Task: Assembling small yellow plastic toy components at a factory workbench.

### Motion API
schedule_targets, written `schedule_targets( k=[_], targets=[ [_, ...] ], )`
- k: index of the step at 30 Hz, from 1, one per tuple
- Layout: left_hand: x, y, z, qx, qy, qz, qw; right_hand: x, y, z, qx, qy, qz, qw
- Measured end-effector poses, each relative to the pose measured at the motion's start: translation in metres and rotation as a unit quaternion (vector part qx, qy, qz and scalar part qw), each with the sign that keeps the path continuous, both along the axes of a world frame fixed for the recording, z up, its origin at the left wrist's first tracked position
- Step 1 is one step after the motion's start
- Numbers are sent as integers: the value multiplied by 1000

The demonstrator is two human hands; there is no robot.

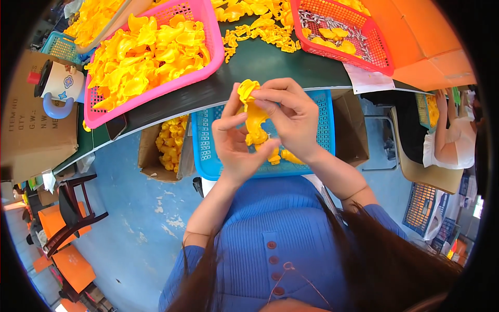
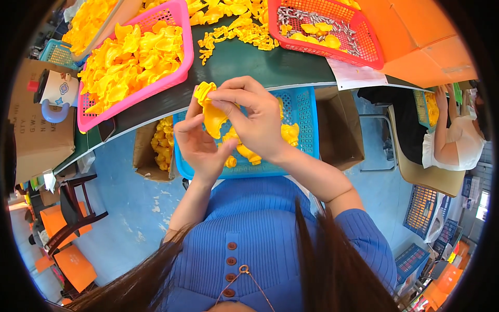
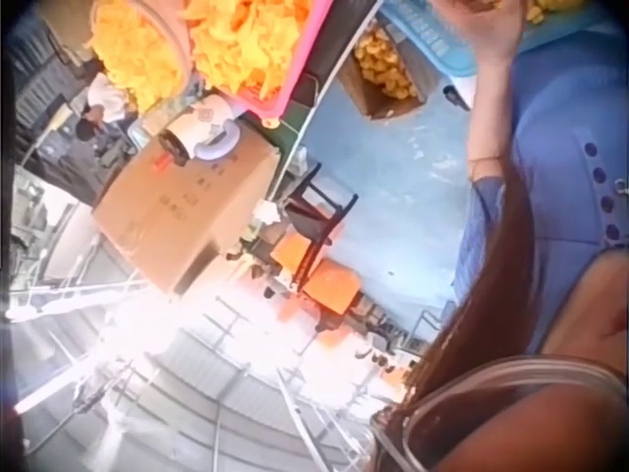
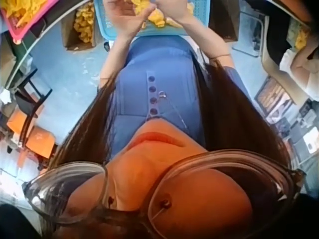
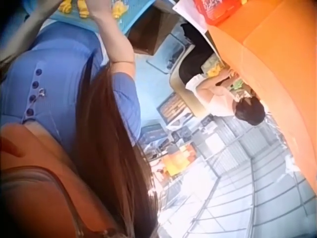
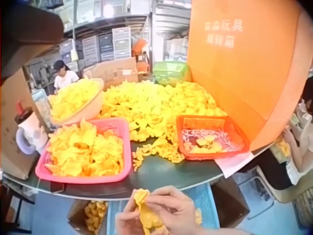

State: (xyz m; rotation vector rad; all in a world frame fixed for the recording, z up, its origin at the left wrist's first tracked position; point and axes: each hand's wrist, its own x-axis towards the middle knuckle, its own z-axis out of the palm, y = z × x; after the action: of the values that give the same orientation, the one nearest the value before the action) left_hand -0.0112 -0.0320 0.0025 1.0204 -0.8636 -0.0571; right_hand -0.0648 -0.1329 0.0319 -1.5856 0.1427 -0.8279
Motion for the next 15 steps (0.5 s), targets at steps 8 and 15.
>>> schedule_targets(
  k=[8, 15],
  targets=[
    [17, 19, 17, 101, 264, -202, 938, 3, -40, 17, -259, -28, 162, 952],
    [14, 15, 19, -7, 277, -120, 953, -3, -24, 21, -34, -28, -30, 999]
  ],
)
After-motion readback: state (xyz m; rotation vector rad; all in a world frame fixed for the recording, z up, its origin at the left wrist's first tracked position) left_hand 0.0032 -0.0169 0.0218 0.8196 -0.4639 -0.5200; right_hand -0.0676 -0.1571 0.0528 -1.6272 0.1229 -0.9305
